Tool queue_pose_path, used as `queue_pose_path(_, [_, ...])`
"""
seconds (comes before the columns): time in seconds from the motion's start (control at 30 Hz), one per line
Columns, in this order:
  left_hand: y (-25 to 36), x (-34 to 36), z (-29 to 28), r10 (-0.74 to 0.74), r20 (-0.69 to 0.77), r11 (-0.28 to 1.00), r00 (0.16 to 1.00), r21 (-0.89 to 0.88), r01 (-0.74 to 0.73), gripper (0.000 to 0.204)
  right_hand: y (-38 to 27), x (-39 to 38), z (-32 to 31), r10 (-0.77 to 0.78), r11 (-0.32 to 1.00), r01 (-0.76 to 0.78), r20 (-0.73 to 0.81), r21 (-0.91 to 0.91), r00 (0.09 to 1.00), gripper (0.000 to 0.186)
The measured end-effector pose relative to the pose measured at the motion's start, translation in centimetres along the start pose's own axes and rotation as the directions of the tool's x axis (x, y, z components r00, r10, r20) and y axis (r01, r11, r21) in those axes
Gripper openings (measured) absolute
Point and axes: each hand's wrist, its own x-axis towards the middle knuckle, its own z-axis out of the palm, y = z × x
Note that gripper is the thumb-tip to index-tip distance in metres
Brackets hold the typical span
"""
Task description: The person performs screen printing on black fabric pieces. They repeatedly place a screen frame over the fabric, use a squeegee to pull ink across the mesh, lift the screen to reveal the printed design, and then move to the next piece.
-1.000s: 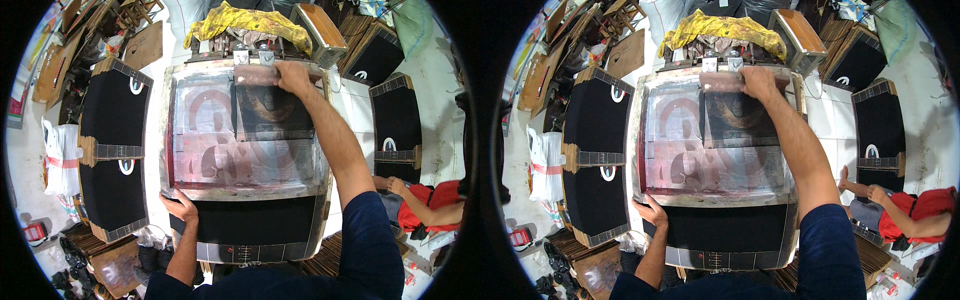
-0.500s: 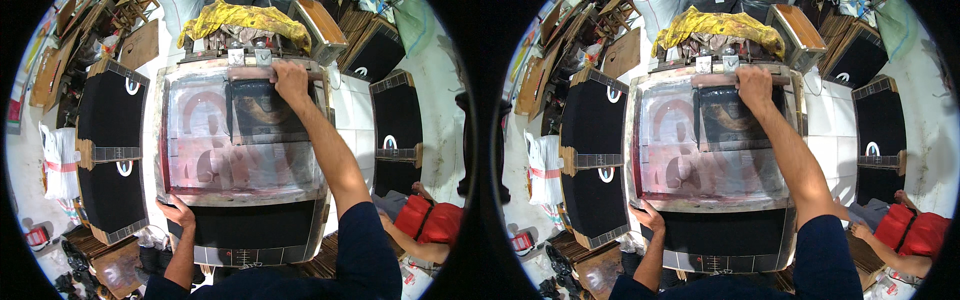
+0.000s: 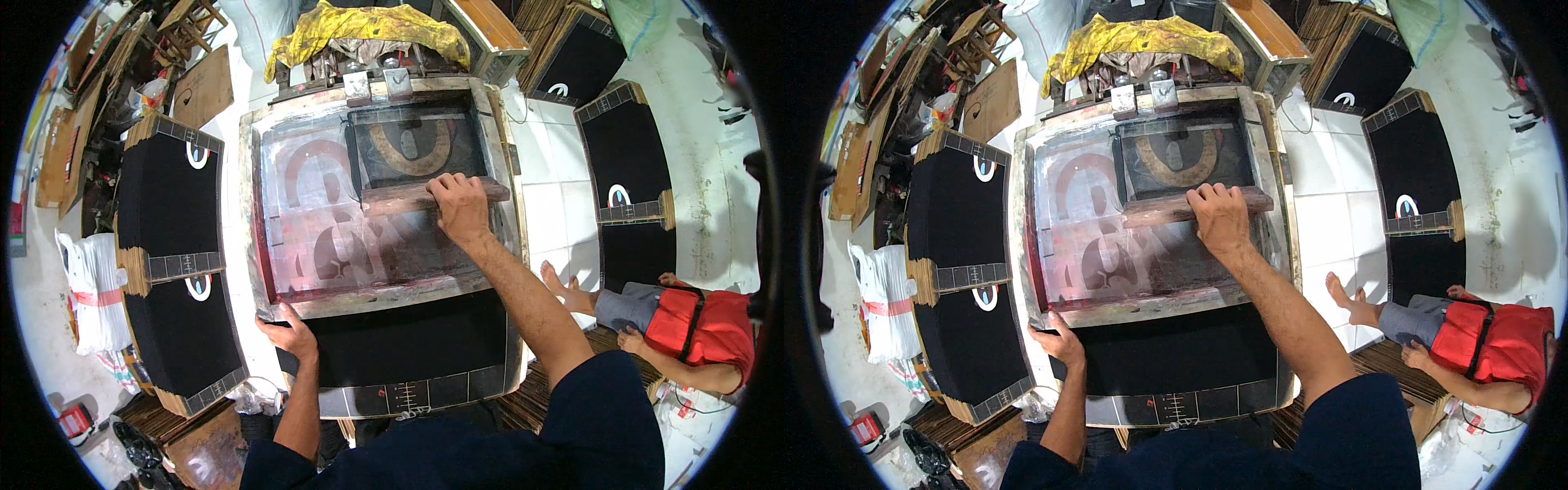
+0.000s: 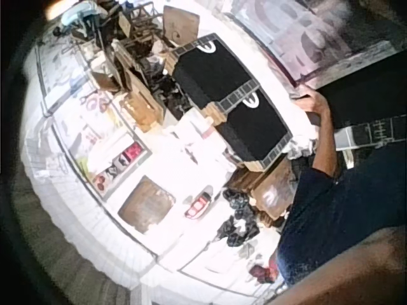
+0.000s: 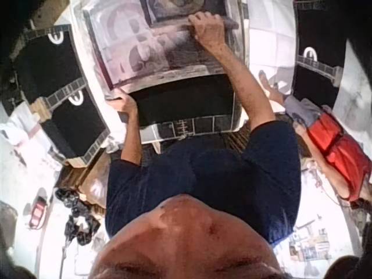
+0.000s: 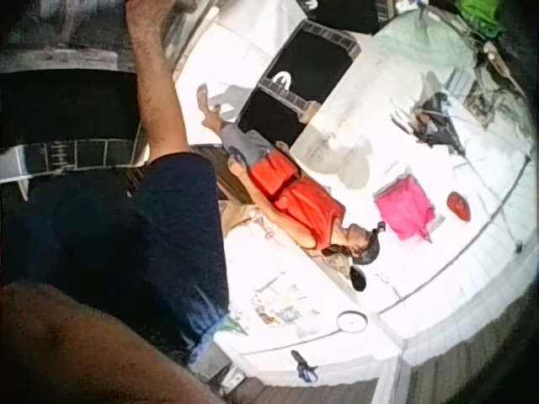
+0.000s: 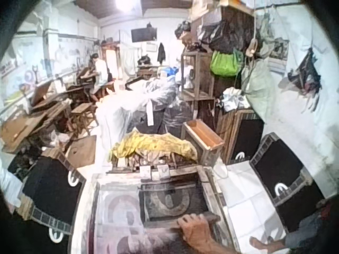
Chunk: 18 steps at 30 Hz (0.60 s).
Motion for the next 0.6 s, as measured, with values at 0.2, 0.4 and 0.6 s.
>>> queue_pose_path(0.2, [-1.0,2.1,-3.2,0.296,0.300,0.935,0.907,-0.286,-0.211,0.129,0.7,0.5,-0.2,-0.053,0.999,0.052,-0.031,-0.014,0.998,0.037])
queue_pose_path(0.4, [1.0,1.7,-4.1,0.277,0.187,0.870,0.943,-0.466,-0.163,0.131,1.8,3.0,-1.2,-0.002,0.998,0.007,-0.076,0.064,0.997,0.035])
queue_pose_path(0.6, [1.6,1.7,-4.9,0.255,0.218,0.904,0.942,-0.399,-0.152,0.127,2.5,4.1,-2.3,-0.057,0.991,0.058,-0.005,0.120,0.998,0.040])
